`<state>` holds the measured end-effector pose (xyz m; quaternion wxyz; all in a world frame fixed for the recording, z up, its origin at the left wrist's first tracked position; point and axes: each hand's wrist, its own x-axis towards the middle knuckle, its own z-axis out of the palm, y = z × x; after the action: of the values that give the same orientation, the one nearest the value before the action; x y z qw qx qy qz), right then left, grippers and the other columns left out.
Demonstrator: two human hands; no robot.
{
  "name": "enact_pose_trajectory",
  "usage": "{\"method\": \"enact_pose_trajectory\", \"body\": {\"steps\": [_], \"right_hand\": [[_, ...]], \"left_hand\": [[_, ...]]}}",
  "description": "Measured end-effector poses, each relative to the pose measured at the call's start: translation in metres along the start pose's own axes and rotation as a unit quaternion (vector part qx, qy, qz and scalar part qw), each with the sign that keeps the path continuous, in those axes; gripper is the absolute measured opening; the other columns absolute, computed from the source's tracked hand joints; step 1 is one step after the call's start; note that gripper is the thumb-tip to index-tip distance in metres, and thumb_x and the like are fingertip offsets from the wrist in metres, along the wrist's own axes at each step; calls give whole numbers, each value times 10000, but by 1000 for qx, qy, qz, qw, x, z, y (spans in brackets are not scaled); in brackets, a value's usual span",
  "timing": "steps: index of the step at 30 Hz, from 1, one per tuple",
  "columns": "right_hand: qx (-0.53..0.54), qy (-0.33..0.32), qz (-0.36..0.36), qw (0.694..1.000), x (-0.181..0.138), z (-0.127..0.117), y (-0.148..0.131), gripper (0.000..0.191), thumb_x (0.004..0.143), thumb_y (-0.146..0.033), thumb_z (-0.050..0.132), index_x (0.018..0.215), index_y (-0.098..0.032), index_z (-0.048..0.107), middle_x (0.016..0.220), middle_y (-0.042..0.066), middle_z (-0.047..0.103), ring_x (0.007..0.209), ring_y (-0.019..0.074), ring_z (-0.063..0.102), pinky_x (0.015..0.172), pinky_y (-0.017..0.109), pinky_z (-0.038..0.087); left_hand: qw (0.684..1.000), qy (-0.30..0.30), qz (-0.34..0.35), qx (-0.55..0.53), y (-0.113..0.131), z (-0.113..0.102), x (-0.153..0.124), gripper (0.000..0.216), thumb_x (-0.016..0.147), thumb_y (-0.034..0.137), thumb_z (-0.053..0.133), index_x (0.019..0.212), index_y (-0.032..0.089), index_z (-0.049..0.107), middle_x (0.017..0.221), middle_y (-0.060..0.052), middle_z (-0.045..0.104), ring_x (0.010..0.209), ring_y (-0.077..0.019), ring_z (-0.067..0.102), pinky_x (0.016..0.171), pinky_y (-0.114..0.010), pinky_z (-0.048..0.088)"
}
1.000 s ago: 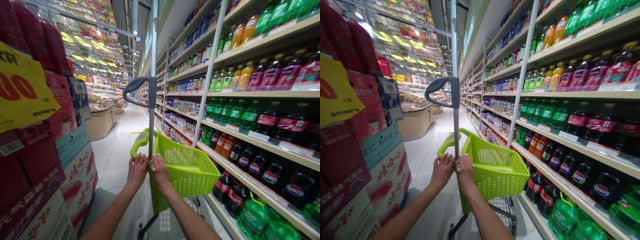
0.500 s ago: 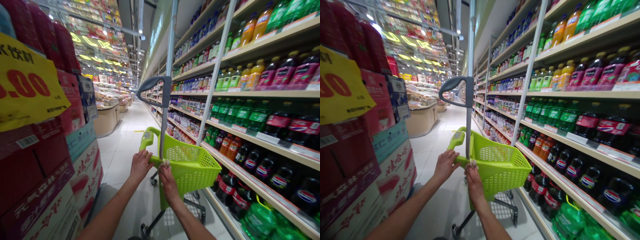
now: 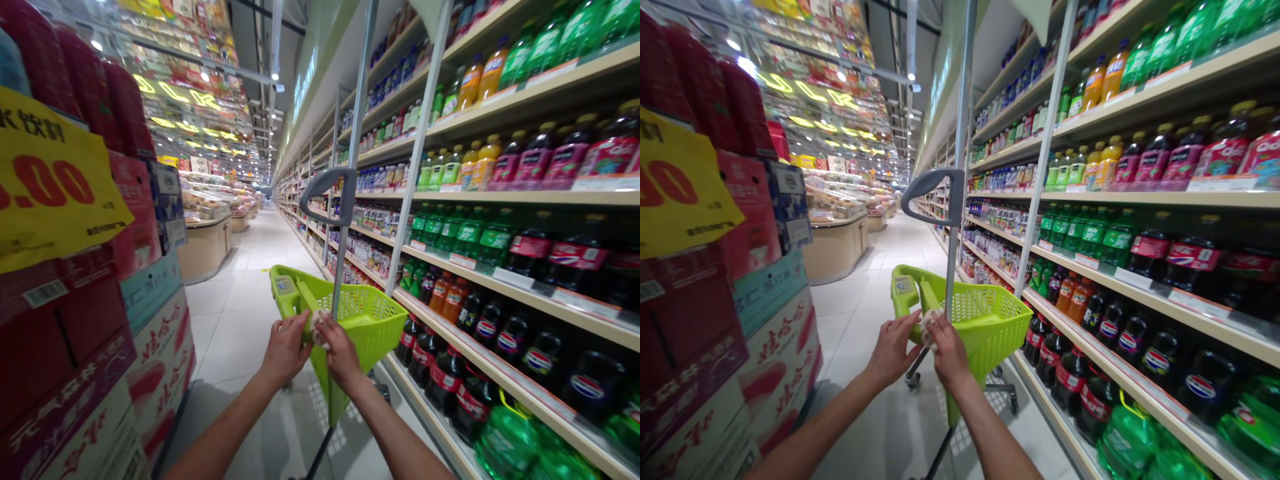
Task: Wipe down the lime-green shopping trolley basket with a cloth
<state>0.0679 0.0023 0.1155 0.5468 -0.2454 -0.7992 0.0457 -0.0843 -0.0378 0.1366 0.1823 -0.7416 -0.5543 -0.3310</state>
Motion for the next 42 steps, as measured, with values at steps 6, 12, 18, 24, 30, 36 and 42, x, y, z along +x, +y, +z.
{"method": "enact_pose_trajectory", "body": {"steps": [6, 12, 18, 24, 30, 36, 42], "right_hand": [[-2, 44, 77, 996, 1, -9, -10, 415, 677, -36, 379, 983, -186, 615, 1037, 60, 630, 1018, 173, 556, 924, 337, 427], [-12, -2, 25, 1000, 4, -30, -28, 404, 700, -61, 389, 1003, -219, 605, 1104, 33, 604, 1077, 163, 515, 950, 330, 404], [-108, 65, 96, 987, -17, -69, 17, 310, 770, -142, 413, 979, -194, 636, 1074, 81, 617, 1012, 200, 562, 892, 375, 448], [-162, 49, 20, 985, -16, -33, -11, 419, 777, -55, 352, 1099, -193, 581, 1217, 80, 529, 1204, 194, 402, 984, 402, 362], [-208, 40, -33, 977, -19, -41, 4, 395, 803, -75, 374, 1119, -212, 568, 1223, 84, 525, 1247, 222, 338, 982, 472, 342], [-258, 104, 43, 960, -35, -78, 36, 415, 806, -91, 339, 1163, -167, 536, 1276, 122, 460, 1230, 252, 353, 971, 517, 349], [-220, 26, -48, 974, -31, -35, 18, 443, 802, -52, 350, 1198, -178, 502, 1302, 108, 443, 1301, 237, 221, 994, 511, 326]], "left_hand": [[1000, -16, 20, -10, -26, 3, 1, 411, 776, 339, 502, 1168, 218, 478, 1257, -78, 509, 1199, -247, 396, 945, -437, 330], [999, 30, -27, 3, 17, 15, -5, 403, 738, 269, 545, 1135, 209, 519, 1209, -80, 543, 1139, -268, 430, 906, -422, 370], [999, 21, -34, -18, 21, 6, 15, 451, 795, 360, 459, 1209, 182, 459, 1279, -105, 473, 1165, -253, 409, 959, -439, 309], [994, 3, -113, -6, 19, 12, 32, 358, 851, 355, 363, 1132, 205, 527, 1257, -72, 511, 1218, -264, 365, 997, -546, 198], [997, -14, -74, -17, 11, 5, 24, 336, 855, 330, 365, 1130, 230, 530, 1262, -60, 509, 1214, -240, 379, 1018, -528, 186], [990, 12, -138, -27, -4, 10, 18, 371, 820, 376, 418, 1153, 238, 504, 1273, -74, 490, 1230, -262, 351, 1013, -566, 165], [991, 24, -124, -47, 10, 17, 19, 401, 797, 358, 456, 1173, 224, 494, 1286, -99, 473, 1229, -280, 346, 1016, -581, 134]]}}
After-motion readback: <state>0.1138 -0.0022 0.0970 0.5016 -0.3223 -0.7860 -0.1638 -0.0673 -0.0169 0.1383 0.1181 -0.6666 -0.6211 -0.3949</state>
